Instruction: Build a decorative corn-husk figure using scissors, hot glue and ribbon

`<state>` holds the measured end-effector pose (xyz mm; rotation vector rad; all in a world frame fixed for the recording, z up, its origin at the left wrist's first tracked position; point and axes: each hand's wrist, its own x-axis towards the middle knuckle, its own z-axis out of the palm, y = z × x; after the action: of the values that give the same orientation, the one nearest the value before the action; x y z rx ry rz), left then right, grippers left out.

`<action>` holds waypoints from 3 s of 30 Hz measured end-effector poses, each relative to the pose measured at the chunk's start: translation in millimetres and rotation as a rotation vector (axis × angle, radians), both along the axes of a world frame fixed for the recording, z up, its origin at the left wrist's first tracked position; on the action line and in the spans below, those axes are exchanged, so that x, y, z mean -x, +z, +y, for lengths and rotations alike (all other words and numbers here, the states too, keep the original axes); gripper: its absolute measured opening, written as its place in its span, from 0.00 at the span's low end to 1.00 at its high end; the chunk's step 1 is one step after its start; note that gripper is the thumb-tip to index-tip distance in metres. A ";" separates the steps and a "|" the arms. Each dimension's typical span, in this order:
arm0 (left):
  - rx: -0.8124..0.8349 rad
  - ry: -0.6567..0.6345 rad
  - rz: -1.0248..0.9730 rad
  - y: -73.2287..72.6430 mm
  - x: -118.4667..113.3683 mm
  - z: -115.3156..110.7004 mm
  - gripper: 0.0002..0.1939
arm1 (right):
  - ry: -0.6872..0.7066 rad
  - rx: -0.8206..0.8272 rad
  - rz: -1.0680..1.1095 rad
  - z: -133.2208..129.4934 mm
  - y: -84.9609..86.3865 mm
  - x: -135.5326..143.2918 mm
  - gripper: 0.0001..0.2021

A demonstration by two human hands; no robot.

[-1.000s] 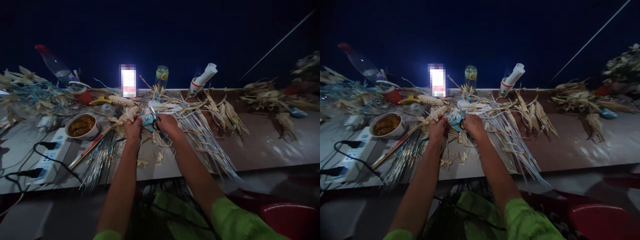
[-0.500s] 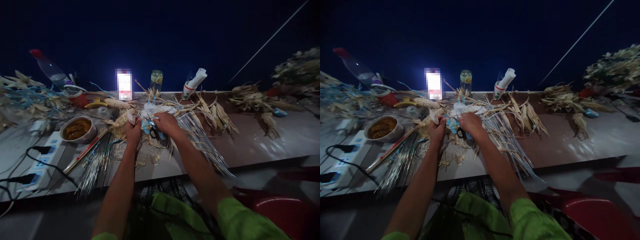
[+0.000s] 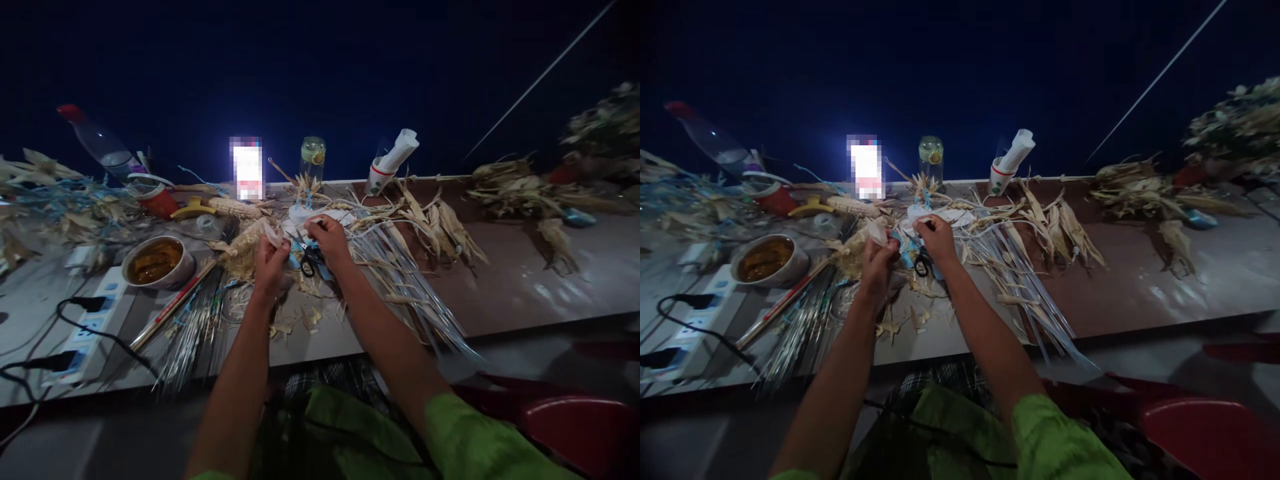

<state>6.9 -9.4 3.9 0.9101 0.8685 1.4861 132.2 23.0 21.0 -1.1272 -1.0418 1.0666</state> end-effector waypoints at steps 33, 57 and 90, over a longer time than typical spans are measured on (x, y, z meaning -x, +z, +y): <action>0.110 -0.146 -0.283 3.8 5.8 7.1 0.08 | 0.199 -0.005 -0.090 -9.8 1.1 -9.8 0.09; 0.240 0.013 -0.263 1.6 -2.2 8.6 0.17 | 0.020 -0.080 -0.133 -23.8 -12.6 28.6 0.09; 0.225 0.177 0.060 -5.9 2.2 10.6 0.13 | 0.323 0.200 -1.593 -31.6 3.7 -13.9 0.19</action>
<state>4.8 1.2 -2.0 0.7288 1.1594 1.4805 146.2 -8.6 24.7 -2.0576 -2.4135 0.3014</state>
